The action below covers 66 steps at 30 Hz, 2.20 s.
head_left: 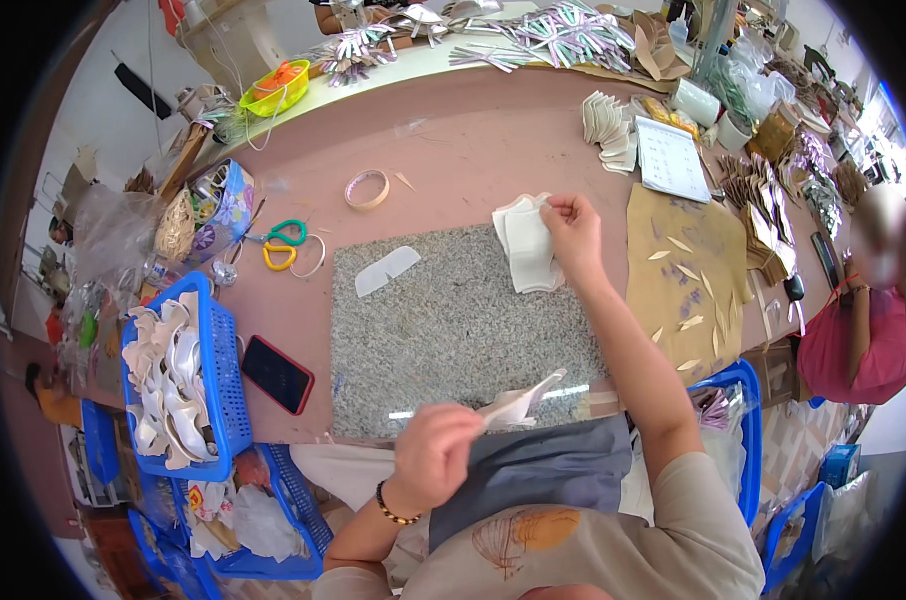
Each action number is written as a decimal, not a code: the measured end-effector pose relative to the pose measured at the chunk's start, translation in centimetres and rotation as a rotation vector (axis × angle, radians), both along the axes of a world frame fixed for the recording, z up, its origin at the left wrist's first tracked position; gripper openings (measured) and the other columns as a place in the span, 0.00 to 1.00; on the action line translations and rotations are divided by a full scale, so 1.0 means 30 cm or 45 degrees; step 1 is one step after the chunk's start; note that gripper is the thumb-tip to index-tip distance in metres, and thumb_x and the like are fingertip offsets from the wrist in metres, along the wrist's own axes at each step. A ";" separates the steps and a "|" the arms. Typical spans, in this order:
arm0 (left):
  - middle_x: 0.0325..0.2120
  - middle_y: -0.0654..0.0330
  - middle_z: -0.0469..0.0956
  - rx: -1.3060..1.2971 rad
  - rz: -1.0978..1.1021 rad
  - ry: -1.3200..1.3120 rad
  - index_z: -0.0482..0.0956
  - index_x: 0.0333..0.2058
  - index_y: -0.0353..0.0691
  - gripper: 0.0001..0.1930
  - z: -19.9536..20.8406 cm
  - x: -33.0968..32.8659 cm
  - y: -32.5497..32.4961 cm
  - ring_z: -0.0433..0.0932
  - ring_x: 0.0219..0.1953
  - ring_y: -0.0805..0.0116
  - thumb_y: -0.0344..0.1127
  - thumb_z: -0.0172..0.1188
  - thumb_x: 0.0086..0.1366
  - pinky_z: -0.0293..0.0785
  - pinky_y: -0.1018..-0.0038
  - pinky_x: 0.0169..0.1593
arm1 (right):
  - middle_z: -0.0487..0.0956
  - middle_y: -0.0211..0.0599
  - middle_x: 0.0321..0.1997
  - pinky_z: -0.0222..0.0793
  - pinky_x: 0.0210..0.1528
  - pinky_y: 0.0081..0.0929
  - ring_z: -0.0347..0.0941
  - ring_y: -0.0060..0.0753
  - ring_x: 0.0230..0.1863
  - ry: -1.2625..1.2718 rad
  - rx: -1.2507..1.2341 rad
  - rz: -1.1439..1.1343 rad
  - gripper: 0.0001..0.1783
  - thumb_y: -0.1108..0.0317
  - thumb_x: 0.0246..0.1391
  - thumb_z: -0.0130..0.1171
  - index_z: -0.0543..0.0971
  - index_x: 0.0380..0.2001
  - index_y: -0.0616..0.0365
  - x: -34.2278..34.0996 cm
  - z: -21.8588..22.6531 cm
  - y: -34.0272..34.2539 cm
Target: The person assembles shoe components by folding and pressing fabric and foam pieces together by hand, inserting stiffeners into the folded pieces, and retrieving additional fabric cutouts from a storage bin to assemble.
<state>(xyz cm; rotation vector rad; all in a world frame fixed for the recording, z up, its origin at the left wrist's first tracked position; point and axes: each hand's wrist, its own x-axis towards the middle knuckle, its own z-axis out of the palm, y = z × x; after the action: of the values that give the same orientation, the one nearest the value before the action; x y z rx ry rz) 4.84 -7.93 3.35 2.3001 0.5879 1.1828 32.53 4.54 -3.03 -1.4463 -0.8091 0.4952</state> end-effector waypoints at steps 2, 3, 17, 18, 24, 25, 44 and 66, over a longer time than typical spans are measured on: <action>0.35 0.52 0.74 -0.580 0.133 -0.082 0.67 0.34 0.35 0.04 -0.055 -0.049 0.021 0.74 0.31 0.74 0.21 0.48 0.62 0.75 0.81 0.29 | 0.75 0.33 0.25 0.67 0.31 0.21 0.69 0.20 0.27 0.055 -0.020 0.016 0.09 0.72 0.48 0.57 0.76 0.33 0.66 0.051 -0.006 -0.016; 0.37 0.53 0.74 -0.825 0.168 -0.141 0.67 0.36 0.35 0.04 -0.069 -0.057 0.051 0.74 0.32 0.75 0.22 0.47 0.63 0.76 0.82 0.29 | 0.76 0.34 0.25 0.67 0.32 0.22 0.70 0.22 0.27 -0.019 -0.142 0.133 0.11 0.69 0.50 0.57 0.76 0.34 0.66 0.075 0.021 -0.041; 0.27 0.57 0.74 -0.845 0.222 0.646 0.72 0.44 0.31 0.19 -0.094 -0.121 0.323 0.72 0.26 0.72 0.36 0.62 0.56 0.70 0.76 0.27 | 0.74 0.37 0.37 0.66 0.45 0.36 0.69 0.43 0.46 -1.189 -0.907 0.901 0.10 0.77 0.42 0.56 0.77 0.32 0.57 0.359 0.170 -0.597; 0.21 0.57 0.73 -0.830 0.193 0.688 0.73 0.39 0.30 0.19 -0.071 -0.092 0.338 0.70 0.22 0.69 0.38 0.63 0.55 0.67 0.72 0.28 | 0.72 0.36 0.39 0.66 0.47 0.36 0.67 0.41 0.48 -1.152 -0.974 0.904 0.12 0.77 0.40 0.58 0.77 0.32 0.56 0.345 0.174 -0.613; 0.23 0.57 0.75 -1.191 0.028 0.915 0.74 0.36 0.31 0.16 0.008 0.012 0.371 0.75 0.24 0.75 0.35 0.65 0.52 0.69 0.79 0.25 | 0.71 0.36 0.34 0.65 0.45 0.35 0.68 0.40 0.44 -1.159 -0.734 0.952 0.09 0.74 0.42 0.60 0.77 0.31 0.57 0.379 0.111 -0.615; 0.23 0.57 0.75 -1.194 0.044 0.911 0.74 0.36 0.31 0.16 0.005 0.014 0.366 0.75 0.24 0.75 0.35 0.65 0.52 0.69 0.79 0.25 | 0.71 0.36 0.34 0.65 0.45 0.35 0.68 0.40 0.44 -1.162 -0.723 0.965 0.09 0.74 0.42 0.60 0.77 0.31 0.57 0.391 0.102 -0.618; 0.36 0.58 0.75 -1.558 0.077 -0.725 0.72 0.39 0.30 0.07 -0.120 0.036 0.141 0.76 0.37 0.75 0.27 0.48 0.66 0.77 0.77 0.44 | 0.76 0.29 0.28 0.67 0.32 0.15 0.70 0.15 0.29 0.545 -0.170 0.948 0.05 0.73 0.54 0.57 0.73 0.30 0.64 -0.385 0.157 -0.416; 0.46 0.53 0.72 -1.606 -0.058 -0.834 0.67 0.51 0.27 0.15 -0.148 0.038 0.075 0.73 0.48 0.68 0.27 0.41 0.68 0.72 0.71 0.53 | 0.70 0.32 0.25 0.63 0.30 0.21 0.66 0.21 0.26 0.124 -0.056 0.673 0.04 0.74 0.48 0.59 0.74 0.24 0.62 -0.441 0.095 -0.381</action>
<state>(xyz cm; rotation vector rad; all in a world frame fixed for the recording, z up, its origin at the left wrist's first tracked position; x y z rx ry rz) 5.98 -5.69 -1.07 0.8142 0.7076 0.9880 19.30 -6.88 -0.18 -1.2289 -1.1100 0.9803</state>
